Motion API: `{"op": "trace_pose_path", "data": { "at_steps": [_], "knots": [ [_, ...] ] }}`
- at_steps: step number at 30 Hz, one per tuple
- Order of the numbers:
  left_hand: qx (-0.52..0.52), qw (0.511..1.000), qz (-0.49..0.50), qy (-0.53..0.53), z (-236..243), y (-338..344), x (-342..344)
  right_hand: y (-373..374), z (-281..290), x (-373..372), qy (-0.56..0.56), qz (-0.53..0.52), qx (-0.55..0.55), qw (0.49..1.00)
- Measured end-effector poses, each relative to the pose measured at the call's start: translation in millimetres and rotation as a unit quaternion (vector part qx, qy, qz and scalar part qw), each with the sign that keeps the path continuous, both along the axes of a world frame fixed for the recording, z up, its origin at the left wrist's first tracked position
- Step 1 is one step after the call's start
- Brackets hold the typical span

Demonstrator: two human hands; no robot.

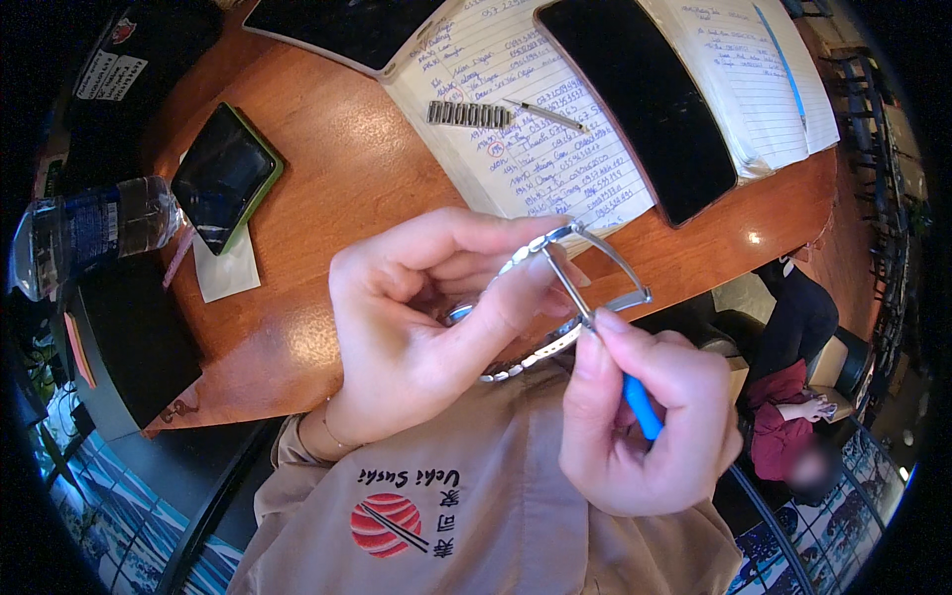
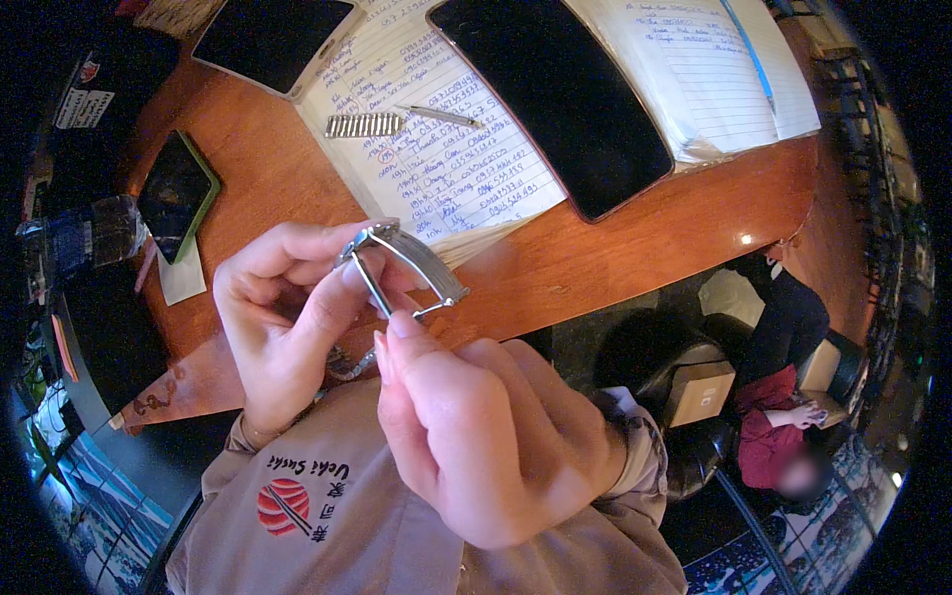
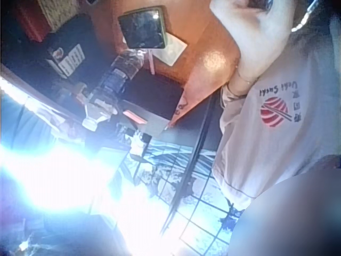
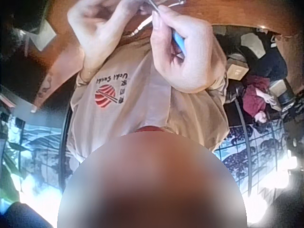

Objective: The person uses a small screwdriver to remove a pin from a metal watch band, then reinserts the pin to reassemble the band. They handle the band and pin repeatedly, testing the clasp and alignment.

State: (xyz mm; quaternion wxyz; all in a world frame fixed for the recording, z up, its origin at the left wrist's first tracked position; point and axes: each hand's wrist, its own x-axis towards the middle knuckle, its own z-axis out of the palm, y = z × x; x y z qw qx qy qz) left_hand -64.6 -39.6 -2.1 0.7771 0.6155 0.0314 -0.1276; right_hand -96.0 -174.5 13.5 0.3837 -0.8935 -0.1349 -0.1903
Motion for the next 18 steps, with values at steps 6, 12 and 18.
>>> {"op": "trace_pose_path", "data": {
  "at_steps": [6,12,18],
  "knots": [
    [-0.063,0.996,0.024,0.063,-0.1,-0.6,2.2,-31.8,25.8,-14.5,-0.043,-0.052,-0.119,0.991],
    [-0.103,0.99,0.006,0.095,-1.6,-1.8,2.0,-40.4,16.6,-16.9,-0.082,-0.143,-0.149,0.975],
    [-0.068,0.99,-0.028,0.117,-1.8,3.8,2.6,-42.3,13.3,-20.3,0.013,-0.137,-0.007,0.99]
  ]
}}
